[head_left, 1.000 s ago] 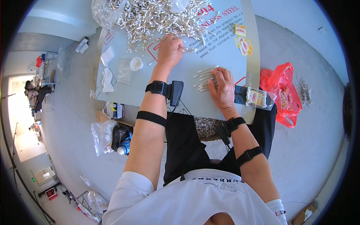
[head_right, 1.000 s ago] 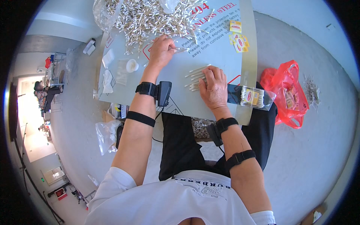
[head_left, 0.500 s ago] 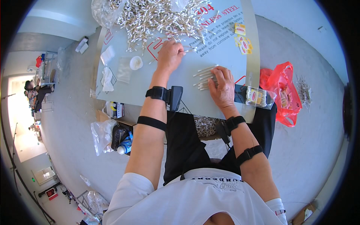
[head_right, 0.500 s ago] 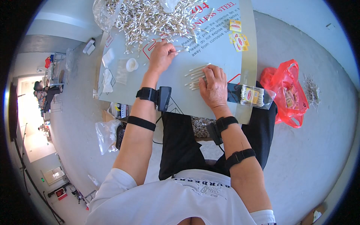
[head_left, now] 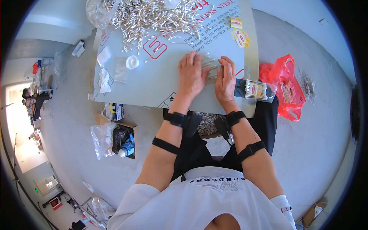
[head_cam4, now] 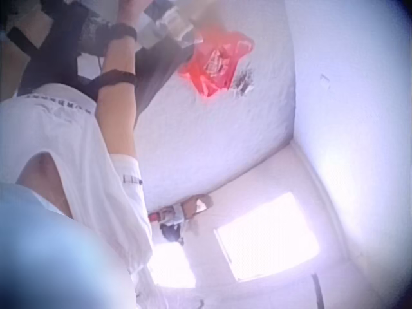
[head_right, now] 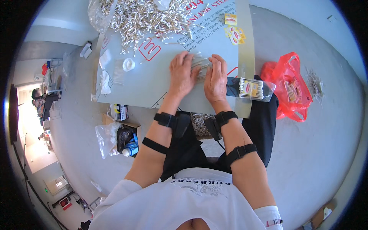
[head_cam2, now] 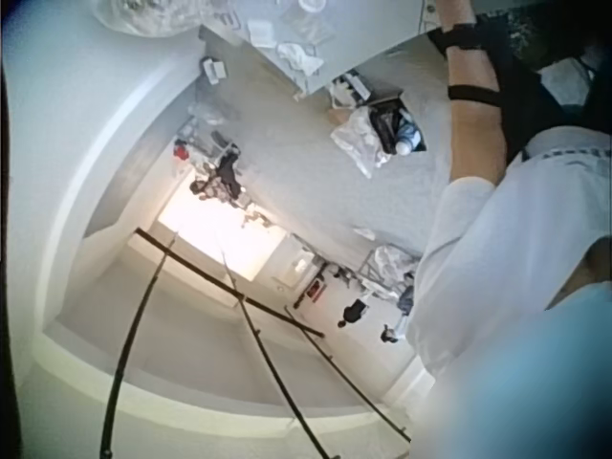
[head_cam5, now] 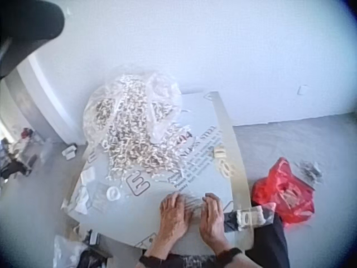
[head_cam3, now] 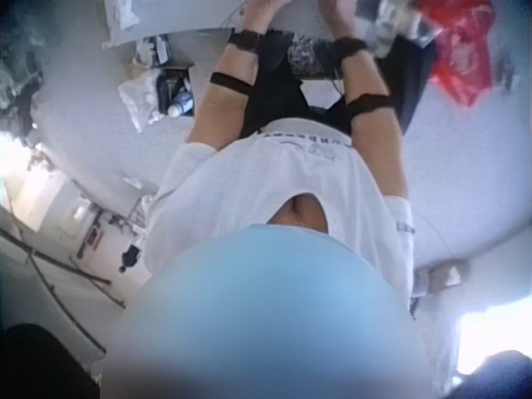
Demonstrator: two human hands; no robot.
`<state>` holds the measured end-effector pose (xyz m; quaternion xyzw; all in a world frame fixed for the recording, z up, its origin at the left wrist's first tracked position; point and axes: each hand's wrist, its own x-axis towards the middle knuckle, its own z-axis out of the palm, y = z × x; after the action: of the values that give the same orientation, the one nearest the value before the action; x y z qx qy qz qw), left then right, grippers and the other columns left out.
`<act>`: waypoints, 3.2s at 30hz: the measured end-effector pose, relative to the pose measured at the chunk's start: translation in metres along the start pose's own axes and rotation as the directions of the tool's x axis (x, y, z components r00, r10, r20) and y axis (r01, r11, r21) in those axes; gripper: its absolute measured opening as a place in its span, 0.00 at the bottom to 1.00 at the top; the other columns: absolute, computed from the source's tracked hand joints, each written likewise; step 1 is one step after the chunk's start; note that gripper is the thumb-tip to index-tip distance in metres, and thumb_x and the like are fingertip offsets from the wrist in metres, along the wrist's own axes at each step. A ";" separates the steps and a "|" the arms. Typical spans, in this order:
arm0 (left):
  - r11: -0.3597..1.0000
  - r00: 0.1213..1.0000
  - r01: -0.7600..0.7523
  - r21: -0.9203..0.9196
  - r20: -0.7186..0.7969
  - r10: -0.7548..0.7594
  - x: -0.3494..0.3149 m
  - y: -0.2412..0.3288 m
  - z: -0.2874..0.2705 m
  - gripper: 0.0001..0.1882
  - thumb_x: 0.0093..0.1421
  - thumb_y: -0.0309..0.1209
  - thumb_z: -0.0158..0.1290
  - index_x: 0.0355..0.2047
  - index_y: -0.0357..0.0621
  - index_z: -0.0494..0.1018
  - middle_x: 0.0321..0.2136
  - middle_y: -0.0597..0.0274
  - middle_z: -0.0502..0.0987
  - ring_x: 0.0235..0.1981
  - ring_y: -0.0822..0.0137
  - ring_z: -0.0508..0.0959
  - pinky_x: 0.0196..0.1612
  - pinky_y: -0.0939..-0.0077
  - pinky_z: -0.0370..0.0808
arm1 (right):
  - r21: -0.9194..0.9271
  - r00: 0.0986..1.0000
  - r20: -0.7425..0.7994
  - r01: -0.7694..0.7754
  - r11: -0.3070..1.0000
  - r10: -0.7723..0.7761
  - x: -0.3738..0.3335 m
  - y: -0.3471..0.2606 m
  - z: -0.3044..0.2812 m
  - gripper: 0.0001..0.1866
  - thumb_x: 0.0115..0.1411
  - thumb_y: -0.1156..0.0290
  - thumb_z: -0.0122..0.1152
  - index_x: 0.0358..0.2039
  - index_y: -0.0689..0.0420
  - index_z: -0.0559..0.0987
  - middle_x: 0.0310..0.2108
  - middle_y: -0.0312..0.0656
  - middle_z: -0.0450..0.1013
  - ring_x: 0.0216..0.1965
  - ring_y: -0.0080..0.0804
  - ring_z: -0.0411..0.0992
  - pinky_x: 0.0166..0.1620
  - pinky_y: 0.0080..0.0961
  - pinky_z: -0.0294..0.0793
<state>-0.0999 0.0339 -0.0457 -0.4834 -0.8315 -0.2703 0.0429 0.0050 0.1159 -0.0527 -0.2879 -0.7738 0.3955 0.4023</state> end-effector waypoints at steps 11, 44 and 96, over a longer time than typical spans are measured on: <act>0.996 0.966 -0.077 0.043 0.249 0.064 -0.047 0.047 0.001 0.40 0.58 0.44 0.56 0.65 0.41 0.56 0.68 0.51 0.54 0.69 0.54 0.52 0.69 0.50 0.46 | 0.700 0.898 0.019 -0.325 0.636 0.439 -0.013 0.012 -0.024 0.14 0.70 0.70 0.48 0.49 0.66 0.74 0.50 0.43 0.71 0.52 0.28 0.69 0.58 0.25 0.69; 1.000 0.992 0.024 0.008 0.123 -0.025 -0.037 0.056 0.024 0.39 0.63 0.51 0.47 0.67 0.38 0.52 0.68 0.47 0.52 0.70 0.51 0.50 0.69 0.49 0.44 | 0.832 0.823 0.155 -0.407 0.377 0.546 -0.006 0.018 -0.035 0.25 0.69 0.58 0.50 0.55 0.67 0.71 0.54 0.46 0.70 0.57 0.32 0.67 0.61 0.28 0.66; 0.700 0.953 0.172 -0.693 -0.061 -0.295 -0.023 0.055 0.024 0.30 0.71 0.40 0.39 0.67 0.35 0.50 0.67 0.44 0.51 0.69 0.51 0.51 0.69 0.61 0.48 | 0.668 0.910 0.157 -0.384 0.638 0.383 -0.007 0.019 -0.031 0.21 0.70 0.65 0.48 0.58 0.66 0.69 0.58 0.46 0.67 0.60 0.32 0.65 0.65 0.27 0.62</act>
<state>-0.0375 0.0485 -0.0513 -0.3310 -0.7224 -0.5984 -0.1020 0.0372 0.1321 -0.0603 -0.2759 -0.4935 0.7288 0.3863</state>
